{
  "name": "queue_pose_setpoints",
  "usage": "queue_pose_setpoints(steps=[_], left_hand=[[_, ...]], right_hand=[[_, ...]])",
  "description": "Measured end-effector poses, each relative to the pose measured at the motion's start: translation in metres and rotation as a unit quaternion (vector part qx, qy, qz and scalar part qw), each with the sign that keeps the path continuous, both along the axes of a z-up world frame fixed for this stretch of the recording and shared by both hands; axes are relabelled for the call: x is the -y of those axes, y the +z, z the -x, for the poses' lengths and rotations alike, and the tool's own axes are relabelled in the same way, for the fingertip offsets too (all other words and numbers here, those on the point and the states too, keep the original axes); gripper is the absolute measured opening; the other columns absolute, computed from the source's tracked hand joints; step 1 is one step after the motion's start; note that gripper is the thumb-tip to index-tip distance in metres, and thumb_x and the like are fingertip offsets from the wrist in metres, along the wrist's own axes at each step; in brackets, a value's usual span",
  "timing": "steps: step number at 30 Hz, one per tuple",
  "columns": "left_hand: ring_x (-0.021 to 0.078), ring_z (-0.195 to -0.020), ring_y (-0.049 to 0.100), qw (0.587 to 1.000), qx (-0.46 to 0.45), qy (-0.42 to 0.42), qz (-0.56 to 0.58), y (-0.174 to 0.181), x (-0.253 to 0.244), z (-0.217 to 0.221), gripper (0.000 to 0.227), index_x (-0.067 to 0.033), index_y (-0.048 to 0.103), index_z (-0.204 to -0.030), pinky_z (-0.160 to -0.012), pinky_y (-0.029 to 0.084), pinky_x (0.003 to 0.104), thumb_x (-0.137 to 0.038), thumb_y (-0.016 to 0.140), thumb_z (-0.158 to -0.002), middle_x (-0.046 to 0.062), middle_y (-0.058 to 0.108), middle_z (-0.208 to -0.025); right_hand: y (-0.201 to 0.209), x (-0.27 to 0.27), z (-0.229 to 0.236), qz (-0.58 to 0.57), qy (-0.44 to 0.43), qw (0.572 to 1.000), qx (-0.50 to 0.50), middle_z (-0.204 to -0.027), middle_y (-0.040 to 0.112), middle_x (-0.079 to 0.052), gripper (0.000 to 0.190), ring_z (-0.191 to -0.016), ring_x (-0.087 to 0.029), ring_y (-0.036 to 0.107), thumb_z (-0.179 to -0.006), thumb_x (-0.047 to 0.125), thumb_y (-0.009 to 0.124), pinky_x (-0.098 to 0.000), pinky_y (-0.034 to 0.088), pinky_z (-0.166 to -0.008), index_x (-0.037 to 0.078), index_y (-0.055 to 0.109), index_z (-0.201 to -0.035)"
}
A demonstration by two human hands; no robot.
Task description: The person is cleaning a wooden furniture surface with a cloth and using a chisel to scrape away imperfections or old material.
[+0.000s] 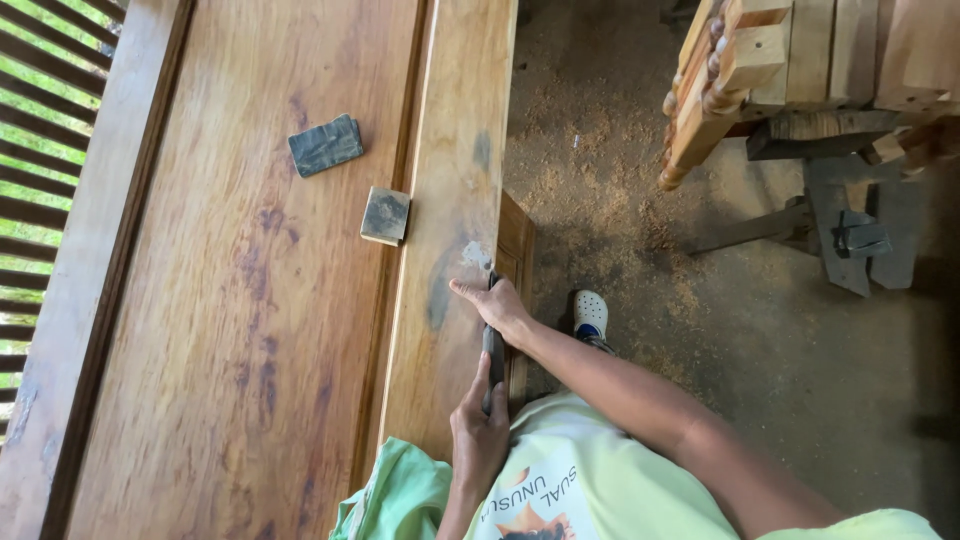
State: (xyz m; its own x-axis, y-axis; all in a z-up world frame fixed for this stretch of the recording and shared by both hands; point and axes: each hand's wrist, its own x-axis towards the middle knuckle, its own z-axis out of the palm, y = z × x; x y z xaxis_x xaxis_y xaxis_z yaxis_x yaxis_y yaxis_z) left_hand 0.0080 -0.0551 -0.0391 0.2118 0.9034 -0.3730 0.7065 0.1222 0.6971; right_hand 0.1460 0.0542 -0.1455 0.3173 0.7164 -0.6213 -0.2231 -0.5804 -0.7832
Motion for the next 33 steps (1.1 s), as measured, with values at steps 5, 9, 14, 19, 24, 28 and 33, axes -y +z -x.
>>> queue_pose_setpoints(steps=[5, 9, 14, 19, 24, 28, 33], left_hand=[[0.0115, -0.048, 0.050, 1.000, 0.001, 0.005, -0.001, -0.003, 0.004, 0.005, 0.054, -0.0176, 0.058, -0.145, -0.047, 0.045, 0.031, -0.013, 0.062, -0.091, 0.006, 0.072, -0.065], [0.0119, -0.051, 0.056, 1.000, 0.006, 0.005, 0.001, -0.005, 0.000, 0.004, 0.055, -0.0182, 0.058, -0.145, -0.051, 0.050, 0.030, -0.012, 0.063, -0.091, 0.005, 0.078, -0.074], [0.0123, -0.052, 0.056, 1.000, -0.009, -0.004, 0.003, -0.014, -0.001, 0.013, 0.056, -0.0207, 0.058, -0.145, -0.051, 0.050, 0.030, -0.013, 0.065, -0.090, 0.006, 0.077, -0.074], [0.0103, -0.060, 0.069, 0.998, 0.051, -0.009, -0.030, -0.017, -0.005, 0.017, 0.056, -0.0191, 0.060, -0.142, -0.055, 0.055, 0.027, -0.008, 0.068, -0.088, 0.007, 0.084, -0.090], [0.0108, -0.061, 0.068, 0.997, 0.069, -0.012, -0.042, -0.022, 0.000, 0.016, 0.056, -0.0152, 0.059, -0.142, -0.055, 0.055, 0.027, -0.007, 0.065, -0.087, 0.008, 0.084, -0.090], [0.0117, -0.061, 0.071, 0.997, 0.057, -0.012, -0.042, -0.025, 0.001, 0.014, 0.057, -0.0142, 0.056, -0.145, -0.054, 0.056, 0.027, -0.009, 0.065, -0.088, 0.008, 0.084, -0.091], [0.0096, -0.062, 0.072, 0.995, 0.085, 0.001, -0.043, -0.035, 0.004, 0.013, 0.057, -0.0112, 0.055, -0.144, -0.054, 0.057, 0.025, -0.007, 0.065, -0.089, 0.006, 0.085, -0.091]], right_hand=[[0.001, 0.005, 0.003, -0.038, 0.010, 0.999, 0.014, -0.044, 0.040, 0.004, 0.060, -0.034, -0.009, 0.031, -0.087, 0.043, 0.083, -0.0282, 0.027, -0.034, 0.014, 0.047, -0.050], [0.004, 0.001, 0.001, -0.028, 0.021, 0.999, 0.030, -0.046, 0.044, 0.004, 0.052, -0.034, -0.010, 0.034, -0.087, 0.044, 0.083, -0.0286, 0.029, -0.034, 0.011, 0.056, -0.058], [-0.004, 0.004, 0.002, -0.049, 0.025, 0.998, 0.013, -0.044, 0.041, 0.004, 0.045, -0.034, -0.010, 0.032, -0.088, 0.040, 0.082, -0.0287, 0.028, -0.036, 0.007, 0.066, -0.062], [-0.022, 0.000, 0.004, -0.037, 0.015, 0.999, -0.001, -0.045, 0.034, 0.008, 0.064, -0.034, -0.008, 0.032, -0.082, 0.058, 0.080, -0.0256, 0.031, -0.034, 0.020, 0.039, -0.052], [-0.008, 0.001, 0.003, -0.032, 0.016, 0.999, 0.002, -0.043, 0.035, 0.006, 0.064, -0.034, -0.008, 0.032, -0.082, 0.053, 0.082, -0.0262, 0.032, -0.037, 0.019, 0.040, -0.049], [-0.004, -0.003, 0.001, 0.006, 0.020, 1.000, 0.006, -0.046, 0.037, 0.006, 0.063, -0.034, -0.009, 0.034, -0.076, 0.059, 0.083, -0.0265, 0.034, -0.036, 0.018, 0.041, -0.053], [0.005, -0.002, -0.001, -0.003, 0.028, 1.000, 0.010, -0.048, 0.041, 0.005, 0.056, -0.037, -0.009, 0.037, -0.080, 0.054, 0.082, -0.0256, 0.036, -0.039, 0.016, 0.049, -0.057]])
